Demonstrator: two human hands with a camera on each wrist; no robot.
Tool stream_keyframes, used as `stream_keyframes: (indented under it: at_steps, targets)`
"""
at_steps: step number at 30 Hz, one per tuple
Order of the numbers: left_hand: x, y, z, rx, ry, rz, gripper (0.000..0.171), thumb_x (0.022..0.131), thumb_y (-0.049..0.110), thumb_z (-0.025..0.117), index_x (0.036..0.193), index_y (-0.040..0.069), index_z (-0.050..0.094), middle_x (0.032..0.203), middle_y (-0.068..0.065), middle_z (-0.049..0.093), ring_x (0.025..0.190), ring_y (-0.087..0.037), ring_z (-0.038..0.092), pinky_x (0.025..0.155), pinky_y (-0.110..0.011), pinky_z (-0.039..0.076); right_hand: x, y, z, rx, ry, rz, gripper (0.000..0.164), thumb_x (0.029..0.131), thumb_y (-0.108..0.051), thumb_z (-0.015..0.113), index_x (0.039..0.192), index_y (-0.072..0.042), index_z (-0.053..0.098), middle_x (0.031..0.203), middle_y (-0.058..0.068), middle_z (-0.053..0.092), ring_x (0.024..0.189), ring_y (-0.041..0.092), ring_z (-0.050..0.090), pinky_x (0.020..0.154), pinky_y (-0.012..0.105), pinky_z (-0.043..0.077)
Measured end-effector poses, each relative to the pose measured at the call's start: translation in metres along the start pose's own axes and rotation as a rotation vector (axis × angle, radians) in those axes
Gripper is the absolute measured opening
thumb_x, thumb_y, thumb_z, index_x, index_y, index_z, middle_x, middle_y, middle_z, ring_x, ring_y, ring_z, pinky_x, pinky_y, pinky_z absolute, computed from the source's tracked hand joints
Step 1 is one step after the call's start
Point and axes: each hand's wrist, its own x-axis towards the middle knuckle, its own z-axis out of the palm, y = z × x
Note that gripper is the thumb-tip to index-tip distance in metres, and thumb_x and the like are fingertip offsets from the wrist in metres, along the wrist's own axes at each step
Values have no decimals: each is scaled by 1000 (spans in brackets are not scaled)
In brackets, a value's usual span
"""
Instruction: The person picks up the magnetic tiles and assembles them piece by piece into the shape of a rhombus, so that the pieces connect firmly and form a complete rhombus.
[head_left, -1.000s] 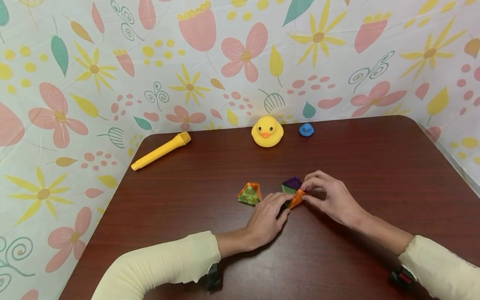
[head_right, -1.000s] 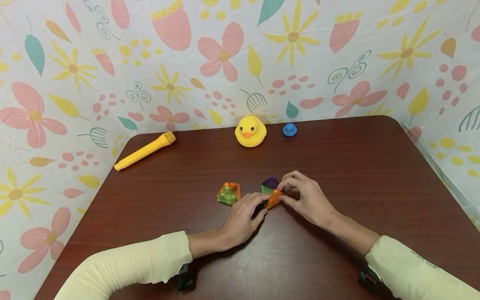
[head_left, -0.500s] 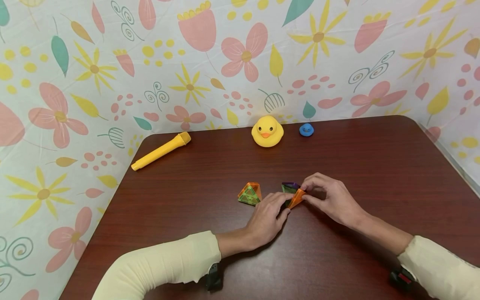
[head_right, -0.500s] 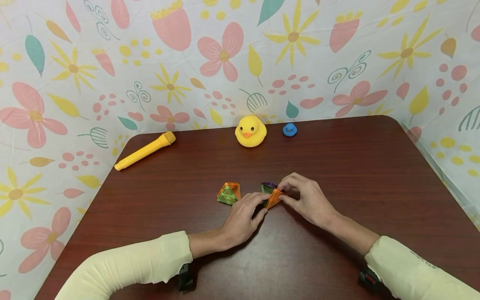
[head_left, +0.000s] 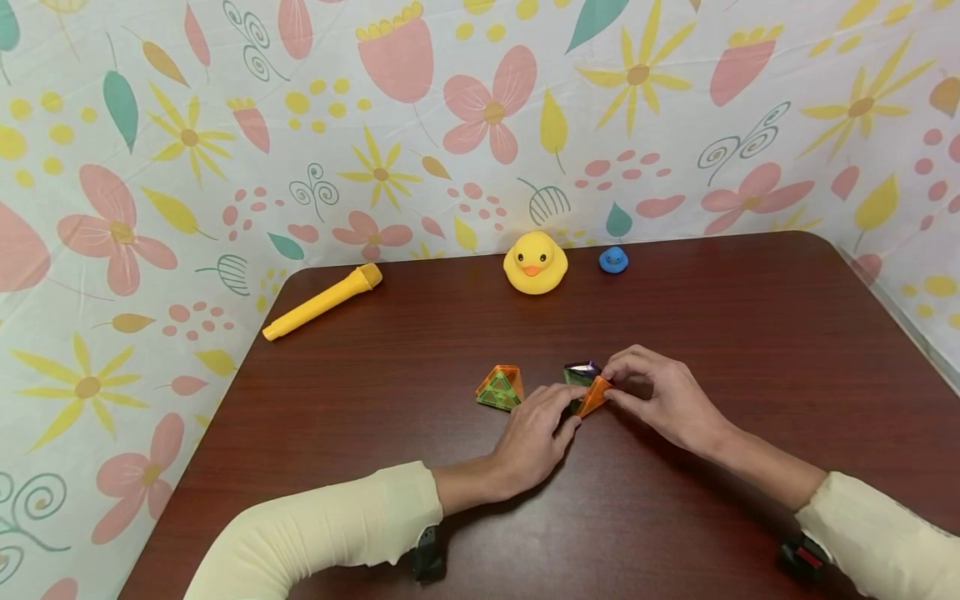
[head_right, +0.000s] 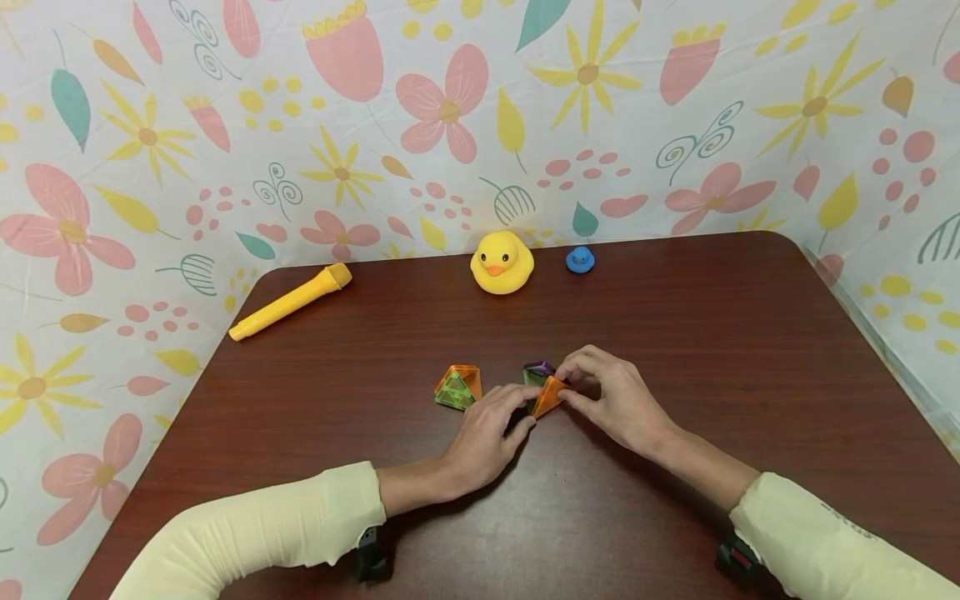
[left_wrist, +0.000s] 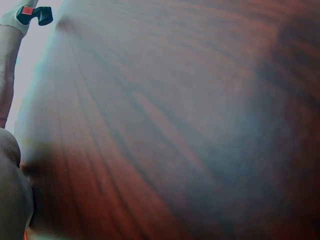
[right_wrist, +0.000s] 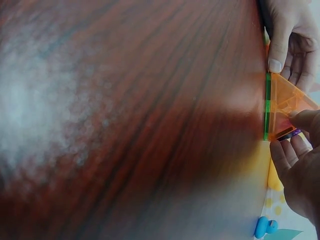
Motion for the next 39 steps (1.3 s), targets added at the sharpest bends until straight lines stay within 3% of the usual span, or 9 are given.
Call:
stream_keyframes:
  at_steps: [9,39]
  targets:
    - [0,0,0,-6,-2,-3,37,104,11,70,141,11,65,129,-1,70,112,-12,65,93,-25,54,-1,1,0,3,1,7,36,81,12,86,105,-12,73,109,-1,67,97,22,73,82,39,63]
    - [2,2,-1,-9,-10,-27,38,104,11,71,141,12,64,130,0,70,112,-13,65,93,-26,54,0,-2,2,36,35,5,36,80,11,87,104,-12,74,109,-1,68,94,19,74,79,40,63]
